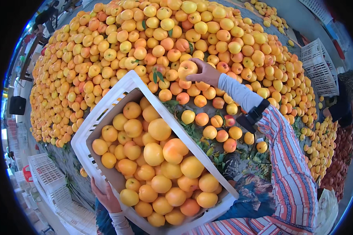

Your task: Sorting apricots from a large pile on the ground into a plastic crate.

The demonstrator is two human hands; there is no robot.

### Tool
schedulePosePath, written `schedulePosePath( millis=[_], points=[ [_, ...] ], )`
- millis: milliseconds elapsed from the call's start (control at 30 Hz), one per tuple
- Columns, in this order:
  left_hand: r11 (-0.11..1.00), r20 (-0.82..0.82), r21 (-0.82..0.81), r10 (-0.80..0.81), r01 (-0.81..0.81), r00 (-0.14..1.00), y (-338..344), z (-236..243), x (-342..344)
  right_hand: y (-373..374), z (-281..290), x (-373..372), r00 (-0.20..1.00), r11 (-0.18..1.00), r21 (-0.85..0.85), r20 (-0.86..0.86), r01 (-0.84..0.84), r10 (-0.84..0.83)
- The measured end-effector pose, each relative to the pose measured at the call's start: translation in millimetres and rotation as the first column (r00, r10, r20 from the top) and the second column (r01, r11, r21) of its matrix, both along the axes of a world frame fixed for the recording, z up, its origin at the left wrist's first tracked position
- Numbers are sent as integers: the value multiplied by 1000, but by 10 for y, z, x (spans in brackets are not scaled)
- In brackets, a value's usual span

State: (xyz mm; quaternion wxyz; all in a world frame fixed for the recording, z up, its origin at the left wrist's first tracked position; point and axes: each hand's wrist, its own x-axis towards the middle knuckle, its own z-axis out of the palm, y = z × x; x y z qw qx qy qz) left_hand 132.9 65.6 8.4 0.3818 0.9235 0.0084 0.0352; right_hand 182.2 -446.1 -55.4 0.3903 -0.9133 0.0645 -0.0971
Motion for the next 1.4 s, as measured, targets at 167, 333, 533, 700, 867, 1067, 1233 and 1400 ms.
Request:
schedulePosePath(
  millis=[167,333,533,700,867,1067,1233,1400],
  points=[
    [973,297,196,-175,120,939,-447,357,-154,486,969,-402,888,152,987,-22,-54,459],
    [199,-299,-953,-736,-227,608,-1288,623,-393,1458,1422,-758,816,477,752,137,-455,562],
    [309,-94,-948,-488,71,868,-1247,676,-566,1972,1568,-962,706,555,554,88,-621,702],
    [413,-139,-905,-512,101,848,-891,571,-573,2262,1415,-857,689,586,573,-50,-573,723],
    [774,51,-633,46,-3,998,341,578,-213,2470,1202,-525,753,724,646,-345,-243,560],
    [673,-31,-717,226,-179,974,856,384,-229,3143,734,-354,652,651,759,-486,-14,581],
    [637,-106,-760,81,-133,991,838,309,-238,3678,398,-448,744,617,783,-458,79,487],
    [619,-114,-774,69,-132,991,886,336,-249,3744,269,-499,782,907,317,-474,-278,405]
  ],
)
